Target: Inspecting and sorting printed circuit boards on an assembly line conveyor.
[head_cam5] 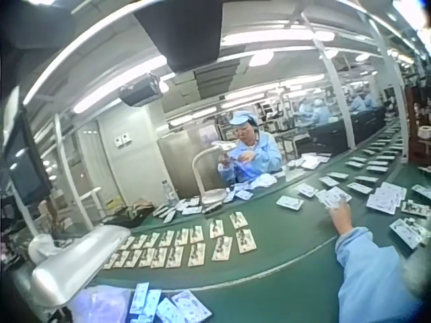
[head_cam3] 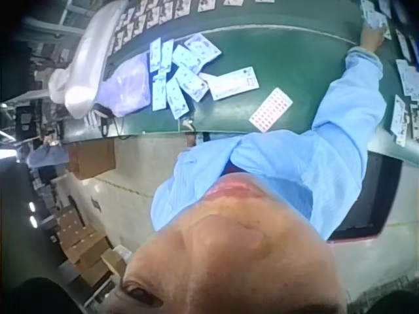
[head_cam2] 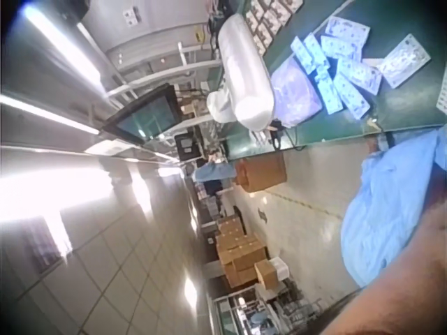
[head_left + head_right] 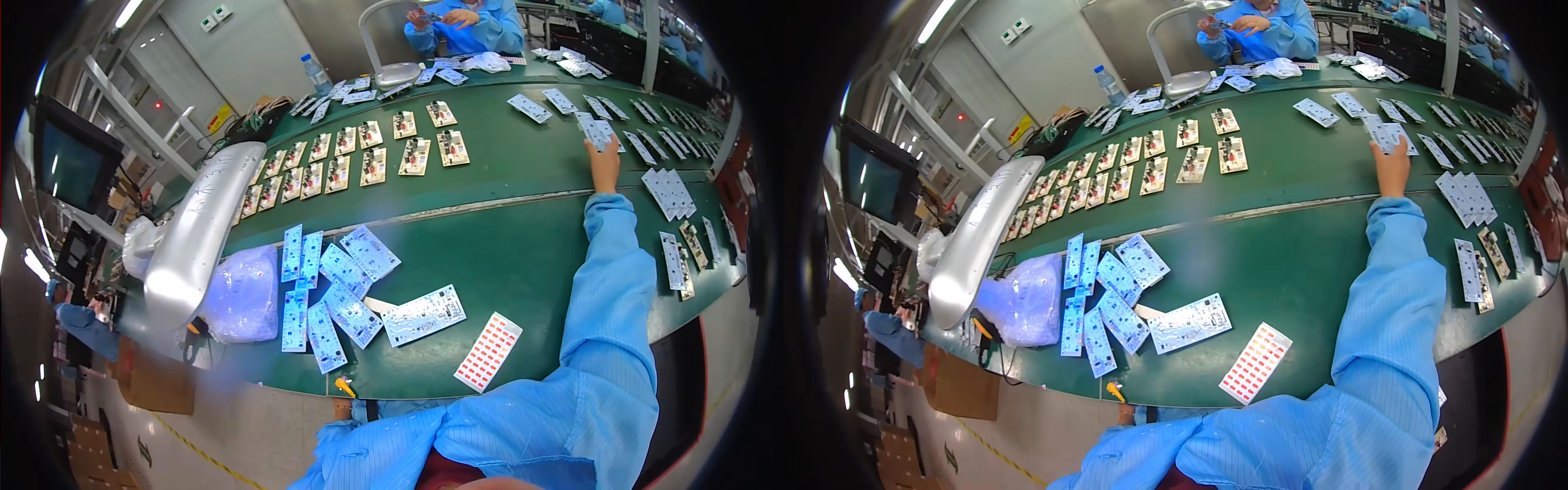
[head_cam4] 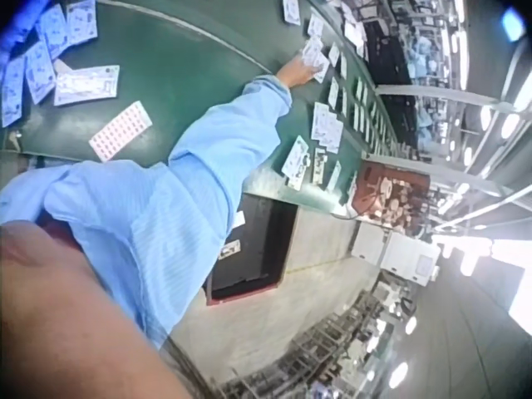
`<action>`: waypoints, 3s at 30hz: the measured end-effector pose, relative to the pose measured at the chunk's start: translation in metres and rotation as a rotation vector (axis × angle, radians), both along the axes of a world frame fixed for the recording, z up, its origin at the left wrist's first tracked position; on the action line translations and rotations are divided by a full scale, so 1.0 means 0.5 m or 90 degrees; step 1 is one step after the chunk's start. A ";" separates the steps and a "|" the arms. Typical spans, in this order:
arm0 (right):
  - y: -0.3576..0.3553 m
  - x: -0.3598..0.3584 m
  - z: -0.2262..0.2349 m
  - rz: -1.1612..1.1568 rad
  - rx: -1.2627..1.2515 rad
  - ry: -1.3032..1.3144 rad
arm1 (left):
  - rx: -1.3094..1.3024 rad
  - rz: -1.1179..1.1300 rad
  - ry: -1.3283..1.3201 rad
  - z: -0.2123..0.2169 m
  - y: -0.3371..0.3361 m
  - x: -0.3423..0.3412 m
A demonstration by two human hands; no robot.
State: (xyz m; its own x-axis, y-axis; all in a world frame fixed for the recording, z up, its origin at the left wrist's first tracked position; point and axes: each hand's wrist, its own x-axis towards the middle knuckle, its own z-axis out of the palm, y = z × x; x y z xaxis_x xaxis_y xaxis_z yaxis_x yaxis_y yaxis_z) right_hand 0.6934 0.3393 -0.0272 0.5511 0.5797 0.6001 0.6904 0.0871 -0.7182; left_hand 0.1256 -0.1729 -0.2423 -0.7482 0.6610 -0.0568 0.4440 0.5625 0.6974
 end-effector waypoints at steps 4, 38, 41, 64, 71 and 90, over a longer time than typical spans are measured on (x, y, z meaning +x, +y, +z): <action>-0.022 -0.054 0.009 0.084 -0.020 -0.001 | -0.014 0.001 -0.045 -0.013 -0.022 0.021; -0.078 -0.171 0.037 0.319 -0.233 -0.222 | -0.093 0.058 -0.153 -0.026 -0.121 -0.128; -0.080 -0.163 0.043 0.320 -0.232 -0.229 | -0.180 0.037 0.046 0.068 -0.150 -0.204; -0.150 -0.692 0.210 0.943 0.116 -0.362 | 0.101 -0.516 0.518 0.707 0.468 0.029; -0.180 -0.796 0.239 1.092 0.162 -0.410 | 0.190 -0.366 0.522 0.653 0.501 -0.031; -0.231 -0.856 0.254 1.267 0.121 -0.359 | 0.576 -0.542 0.174 0.634 0.476 -0.052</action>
State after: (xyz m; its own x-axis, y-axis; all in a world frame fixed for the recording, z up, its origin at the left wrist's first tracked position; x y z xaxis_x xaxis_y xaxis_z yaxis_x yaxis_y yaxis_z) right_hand 0.2652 0.2236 0.0996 -0.8322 -0.0562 0.5516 -0.3257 0.8547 -0.4042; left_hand 0.0996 0.0651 0.0749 0.0137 0.6585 0.7524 0.6185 -0.5968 0.5111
